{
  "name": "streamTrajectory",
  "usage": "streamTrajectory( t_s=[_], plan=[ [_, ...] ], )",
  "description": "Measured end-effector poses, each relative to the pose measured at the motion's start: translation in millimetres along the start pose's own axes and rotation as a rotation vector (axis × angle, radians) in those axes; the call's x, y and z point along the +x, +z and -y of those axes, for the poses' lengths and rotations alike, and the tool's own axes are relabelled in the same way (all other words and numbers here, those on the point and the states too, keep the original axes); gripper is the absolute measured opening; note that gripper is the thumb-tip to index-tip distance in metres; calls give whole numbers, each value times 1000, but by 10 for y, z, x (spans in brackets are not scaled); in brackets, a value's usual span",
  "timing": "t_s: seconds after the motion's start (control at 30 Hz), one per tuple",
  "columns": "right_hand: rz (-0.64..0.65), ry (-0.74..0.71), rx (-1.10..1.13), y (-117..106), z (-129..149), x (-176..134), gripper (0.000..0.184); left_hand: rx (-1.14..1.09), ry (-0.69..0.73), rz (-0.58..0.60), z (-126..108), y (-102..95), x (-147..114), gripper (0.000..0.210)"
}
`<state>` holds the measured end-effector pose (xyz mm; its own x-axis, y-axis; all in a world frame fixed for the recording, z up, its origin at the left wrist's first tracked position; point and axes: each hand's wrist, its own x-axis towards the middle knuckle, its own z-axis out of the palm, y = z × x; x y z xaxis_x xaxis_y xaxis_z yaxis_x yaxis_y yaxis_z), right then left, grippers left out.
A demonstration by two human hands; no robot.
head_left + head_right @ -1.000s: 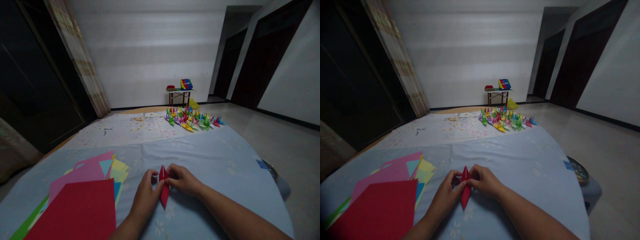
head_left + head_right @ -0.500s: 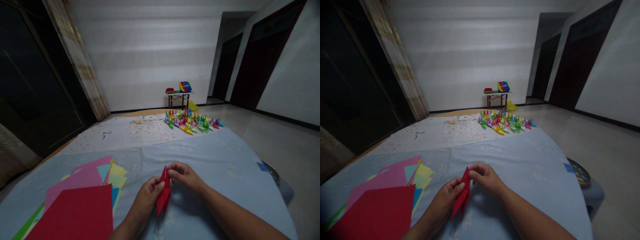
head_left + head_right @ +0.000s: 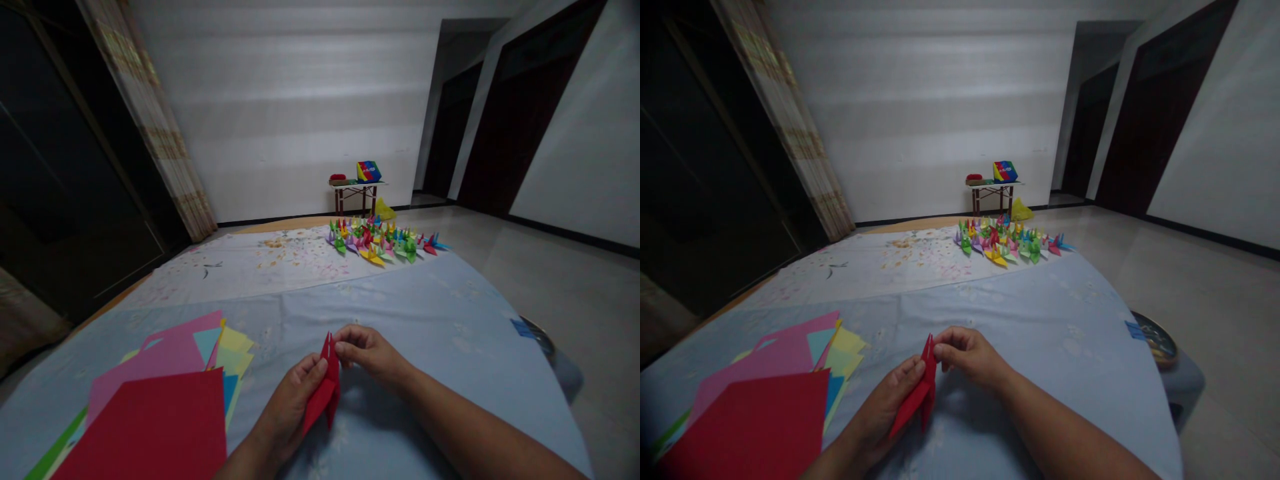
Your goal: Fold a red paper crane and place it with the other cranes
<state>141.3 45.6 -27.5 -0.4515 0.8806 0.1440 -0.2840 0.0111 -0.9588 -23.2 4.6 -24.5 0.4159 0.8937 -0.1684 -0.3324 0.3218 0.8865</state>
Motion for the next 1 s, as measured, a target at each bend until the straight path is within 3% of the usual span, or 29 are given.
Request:
streamTrajectory(
  t_s=[0.23, 0.43, 1.0],
  plan=[
    [-17, 23, -45, -9, -8, -4, 32, -42, -34, -26, 32, 4, 14, 26],
    [-14, -54, -215, -4, -46, -17, 29, 0, -7, -103, 60, 10, 36, 30],
    [-39, -270, -634, -42, 19, -52, 24, 45, -10, -124, 64, -17, 46, 27]
  ],
)
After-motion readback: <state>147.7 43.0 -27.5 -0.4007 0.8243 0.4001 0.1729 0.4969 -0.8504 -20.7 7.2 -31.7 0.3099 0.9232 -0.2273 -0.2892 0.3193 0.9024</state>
